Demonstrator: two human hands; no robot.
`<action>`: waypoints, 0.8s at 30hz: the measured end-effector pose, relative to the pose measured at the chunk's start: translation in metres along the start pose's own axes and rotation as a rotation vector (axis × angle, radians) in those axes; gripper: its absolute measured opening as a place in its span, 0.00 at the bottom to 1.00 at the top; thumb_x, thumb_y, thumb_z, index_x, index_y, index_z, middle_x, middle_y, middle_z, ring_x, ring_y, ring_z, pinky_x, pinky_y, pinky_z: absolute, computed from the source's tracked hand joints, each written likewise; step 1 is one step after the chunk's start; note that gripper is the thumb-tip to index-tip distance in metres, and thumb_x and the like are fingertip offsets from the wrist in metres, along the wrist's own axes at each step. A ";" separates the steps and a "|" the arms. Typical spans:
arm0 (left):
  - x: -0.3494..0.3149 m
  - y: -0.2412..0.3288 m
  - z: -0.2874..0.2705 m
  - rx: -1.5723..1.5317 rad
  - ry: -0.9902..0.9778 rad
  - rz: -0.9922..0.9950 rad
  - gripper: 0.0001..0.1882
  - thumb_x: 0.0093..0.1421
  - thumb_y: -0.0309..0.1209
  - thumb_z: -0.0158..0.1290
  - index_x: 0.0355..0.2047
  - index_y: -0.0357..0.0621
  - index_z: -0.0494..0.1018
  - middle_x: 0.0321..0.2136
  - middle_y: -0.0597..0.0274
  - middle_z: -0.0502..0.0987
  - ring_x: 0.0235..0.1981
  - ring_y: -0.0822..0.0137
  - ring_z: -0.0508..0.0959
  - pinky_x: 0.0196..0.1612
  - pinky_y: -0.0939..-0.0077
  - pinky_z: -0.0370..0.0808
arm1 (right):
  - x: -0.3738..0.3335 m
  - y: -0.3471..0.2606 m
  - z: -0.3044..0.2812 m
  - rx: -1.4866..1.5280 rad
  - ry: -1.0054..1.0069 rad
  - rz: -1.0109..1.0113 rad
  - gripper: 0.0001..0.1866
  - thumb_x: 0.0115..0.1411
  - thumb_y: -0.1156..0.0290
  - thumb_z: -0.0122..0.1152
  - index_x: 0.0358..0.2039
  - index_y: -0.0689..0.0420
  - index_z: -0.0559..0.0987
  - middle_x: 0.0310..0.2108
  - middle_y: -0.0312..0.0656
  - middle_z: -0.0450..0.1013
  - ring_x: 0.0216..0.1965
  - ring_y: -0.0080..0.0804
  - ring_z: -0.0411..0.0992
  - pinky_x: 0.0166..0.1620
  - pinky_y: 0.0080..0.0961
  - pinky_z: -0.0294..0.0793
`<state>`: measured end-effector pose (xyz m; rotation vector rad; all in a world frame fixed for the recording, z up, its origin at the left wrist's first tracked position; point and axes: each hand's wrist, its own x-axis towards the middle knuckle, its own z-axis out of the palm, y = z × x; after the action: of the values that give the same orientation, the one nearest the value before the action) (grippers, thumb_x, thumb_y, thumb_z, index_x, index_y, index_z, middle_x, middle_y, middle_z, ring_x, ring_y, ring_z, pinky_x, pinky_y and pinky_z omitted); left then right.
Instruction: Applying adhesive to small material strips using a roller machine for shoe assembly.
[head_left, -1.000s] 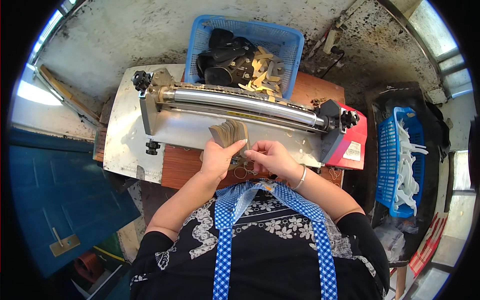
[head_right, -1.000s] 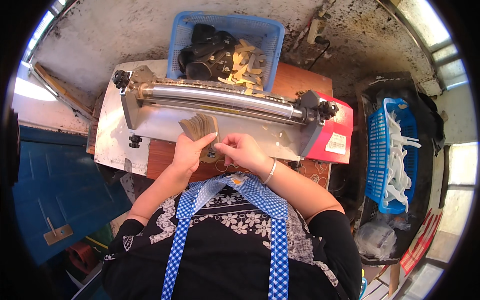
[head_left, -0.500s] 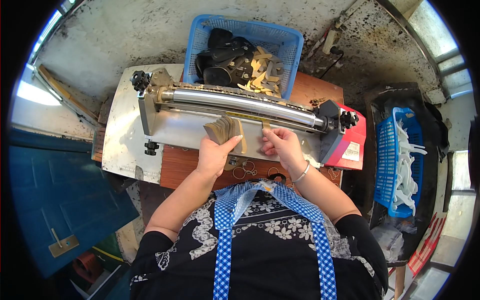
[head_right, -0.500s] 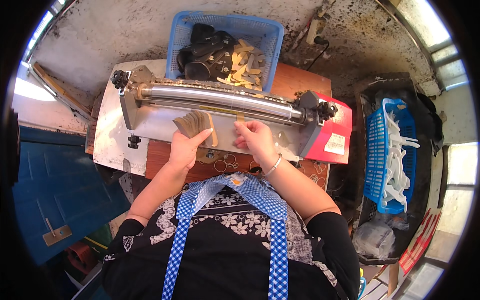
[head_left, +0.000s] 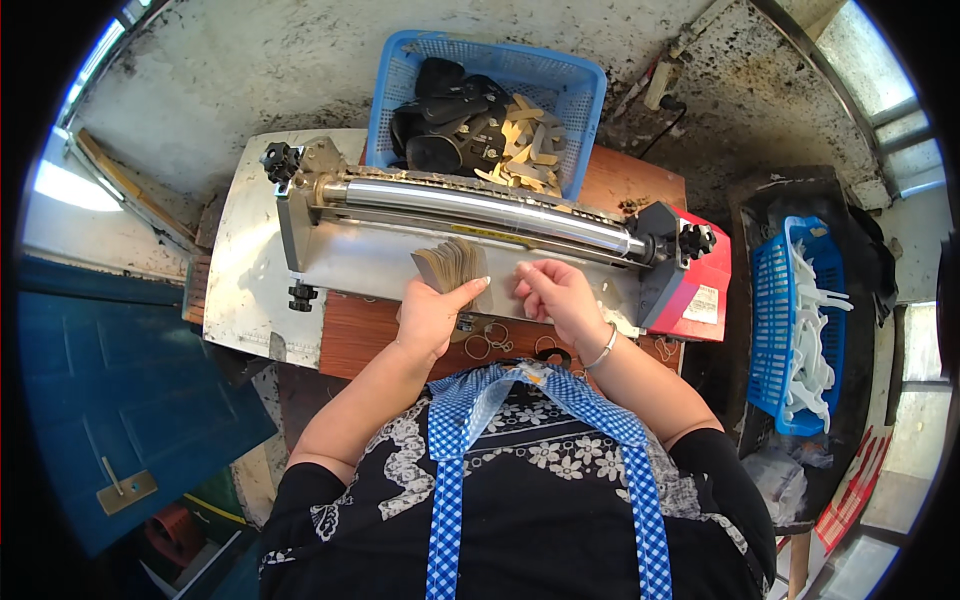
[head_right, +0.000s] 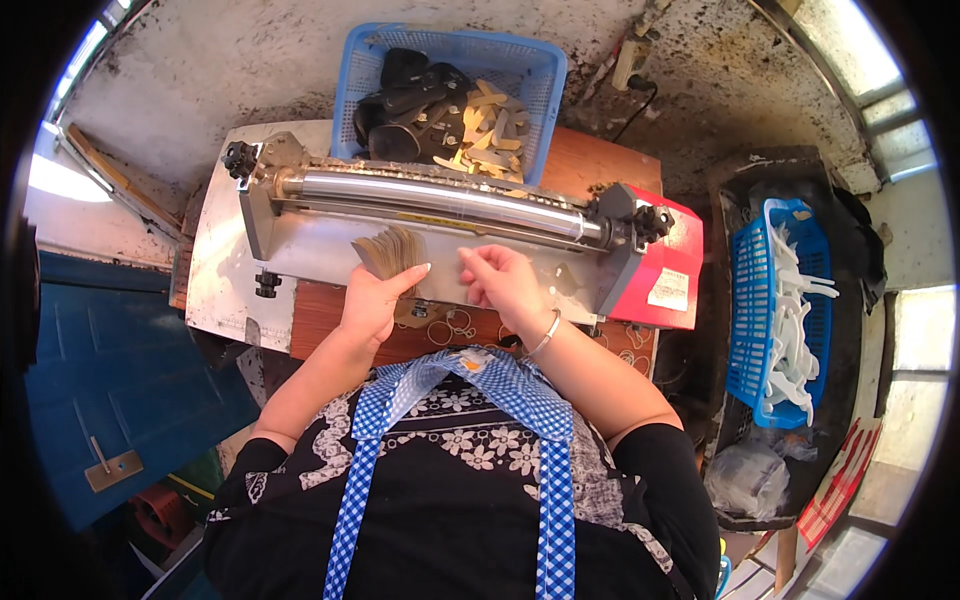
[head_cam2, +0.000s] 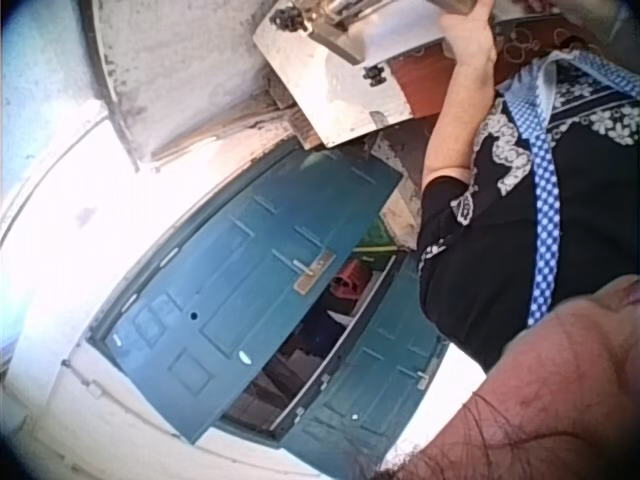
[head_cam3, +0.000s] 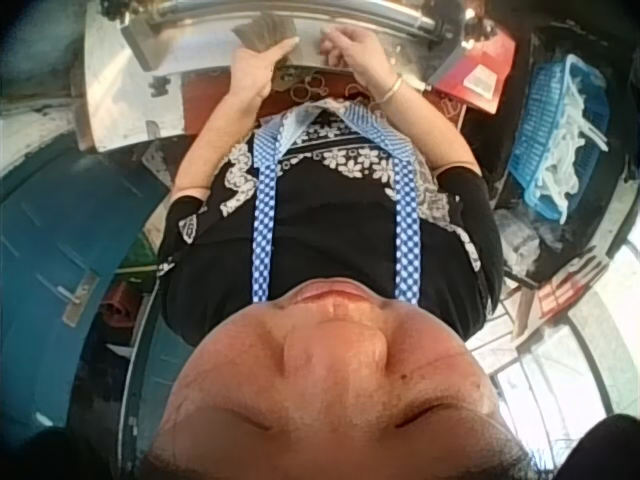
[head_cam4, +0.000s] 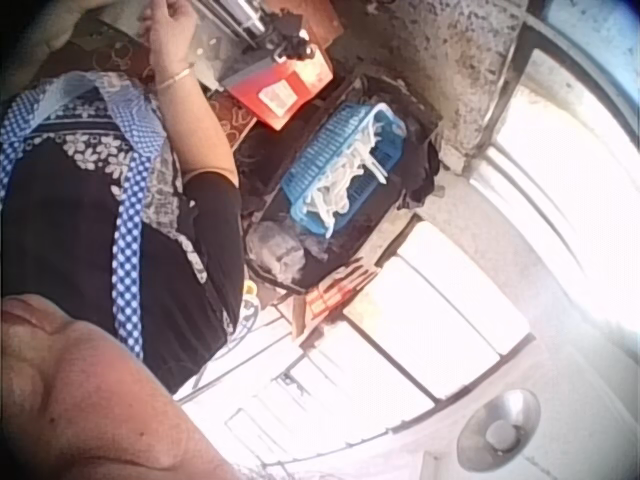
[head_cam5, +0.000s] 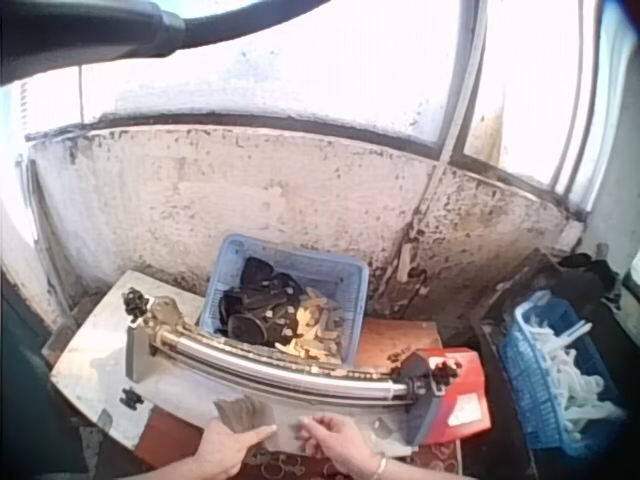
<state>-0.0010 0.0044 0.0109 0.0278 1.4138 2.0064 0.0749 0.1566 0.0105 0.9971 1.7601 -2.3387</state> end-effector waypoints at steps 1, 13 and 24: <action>-0.001 -0.001 0.000 -0.034 -0.005 -0.022 0.10 0.46 0.19 0.53 0.31 0.33 0.69 0.27 0.61 0.73 0.28 0.72 0.73 0.31 0.79 0.71 | -0.008 -0.002 0.008 -0.168 -0.146 0.002 0.13 0.52 0.62 0.55 0.28 0.61 0.71 0.19 0.35 0.69 0.14 0.15 0.64 0.16 0.10 0.61; -0.004 0.001 -0.007 -0.012 -0.035 -0.091 0.08 0.46 0.21 0.55 0.28 0.35 0.70 0.25 0.62 0.73 0.26 0.73 0.73 0.27 0.82 0.71 | -0.010 0.008 -0.001 -0.168 0.009 0.017 0.11 0.51 0.67 0.56 0.21 0.61 0.70 0.15 0.35 0.67 0.15 0.17 0.64 0.17 0.10 0.61; -0.004 -0.006 0.002 -0.020 -0.054 0.026 0.10 0.46 0.18 0.54 0.31 0.34 0.69 0.27 0.62 0.73 0.27 0.73 0.73 0.28 0.82 0.71 | -0.019 0.006 0.013 -0.301 -0.132 -0.077 0.09 0.51 0.69 0.57 0.24 0.62 0.72 0.15 0.35 0.69 0.13 0.14 0.62 0.16 0.11 0.61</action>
<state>0.0064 0.0052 0.0085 0.0920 1.3658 2.0259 0.0869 0.1366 0.0171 0.7246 2.0473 -2.0387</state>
